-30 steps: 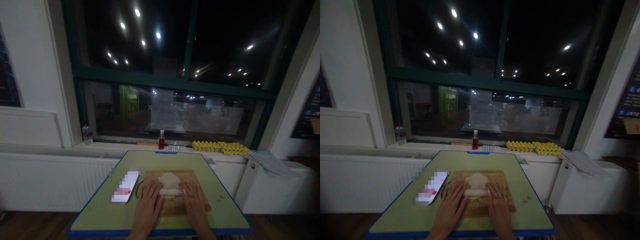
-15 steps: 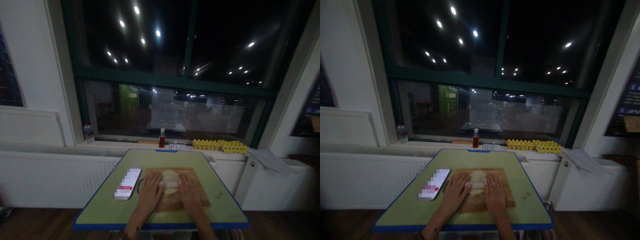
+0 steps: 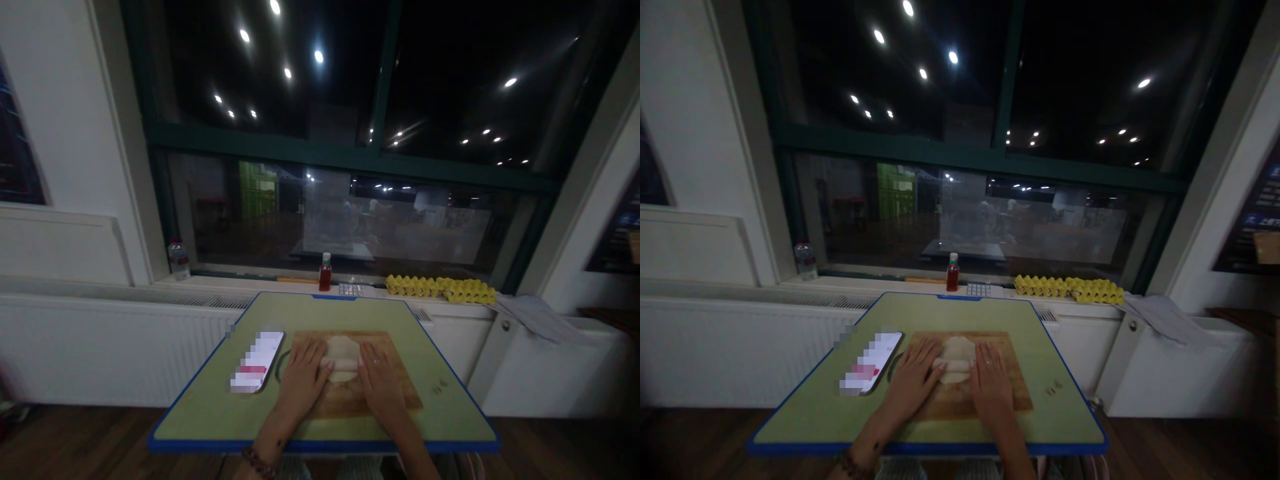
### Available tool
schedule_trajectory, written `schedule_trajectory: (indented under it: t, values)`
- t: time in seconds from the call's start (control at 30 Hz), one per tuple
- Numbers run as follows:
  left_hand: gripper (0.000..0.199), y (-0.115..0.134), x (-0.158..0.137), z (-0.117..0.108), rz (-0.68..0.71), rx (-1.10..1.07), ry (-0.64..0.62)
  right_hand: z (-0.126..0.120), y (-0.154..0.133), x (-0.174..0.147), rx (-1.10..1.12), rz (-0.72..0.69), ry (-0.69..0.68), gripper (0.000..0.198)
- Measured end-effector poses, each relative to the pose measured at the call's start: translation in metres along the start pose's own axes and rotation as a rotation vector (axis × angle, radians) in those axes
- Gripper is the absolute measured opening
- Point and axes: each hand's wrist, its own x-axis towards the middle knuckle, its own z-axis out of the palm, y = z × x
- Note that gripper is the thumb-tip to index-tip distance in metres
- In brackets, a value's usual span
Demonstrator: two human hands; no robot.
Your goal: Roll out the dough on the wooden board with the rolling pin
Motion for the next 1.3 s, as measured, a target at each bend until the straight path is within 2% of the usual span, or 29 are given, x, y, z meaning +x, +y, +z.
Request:
schedule_trajectory:
  t: [0.13,0.23,0.37,0.57,0.7,0.8,0.93,1.07,1.17,1.3]
  values:
    - [0.042,0.0,0.03,-0.006,-0.049,0.03,-0.059,0.014,0.005,0.031,-0.008,0.111,-0.13,0.043]
    - [0.041,0.002,0.028,-0.006,-0.065,0.028,-0.041,0.011,0.002,0.031,-0.015,0.109,-0.134,0.042]
    - [0.037,0.005,-0.002,-0.002,-0.014,-0.048,0.055,-0.003,-0.008,0.002,-0.022,0.049,0.007,0.039]
    - [0.042,0.003,-0.051,0.005,0.11,-0.059,0.168,-0.036,-0.023,-0.035,0.012,0.06,0.038,0.053]
    - [0.049,-0.001,-0.067,0.009,0.173,-0.022,0.213,-0.042,-0.023,-0.045,0.007,0.032,0.034,0.056]
    - [0.05,-0.004,-0.059,0.008,0.169,-0.03,0.18,-0.035,-0.019,-0.04,-0.021,0.035,0.034,0.053]
    - [0.046,-0.005,-0.024,0.002,0.085,-0.035,0.069,-0.015,-0.01,-0.016,-0.045,0.026,0.0,0.044]
    - [0.044,-0.005,0.001,0.002,0.015,-0.027,0.043,0.004,-0.007,0.003,-0.071,0.03,0.1,0.038]
    - [0.042,-0.003,-0.008,0.008,0.019,-0.019,0.103,0.003,-0.012,-0.003,-0.058,0.059,0.099,0.04]
    - [0.045,0.003,-0.047,0.017,0.062,-0.011,0.196,-0.021,-0.021,-0.03,-0.014,0.081,0.034,0.048]
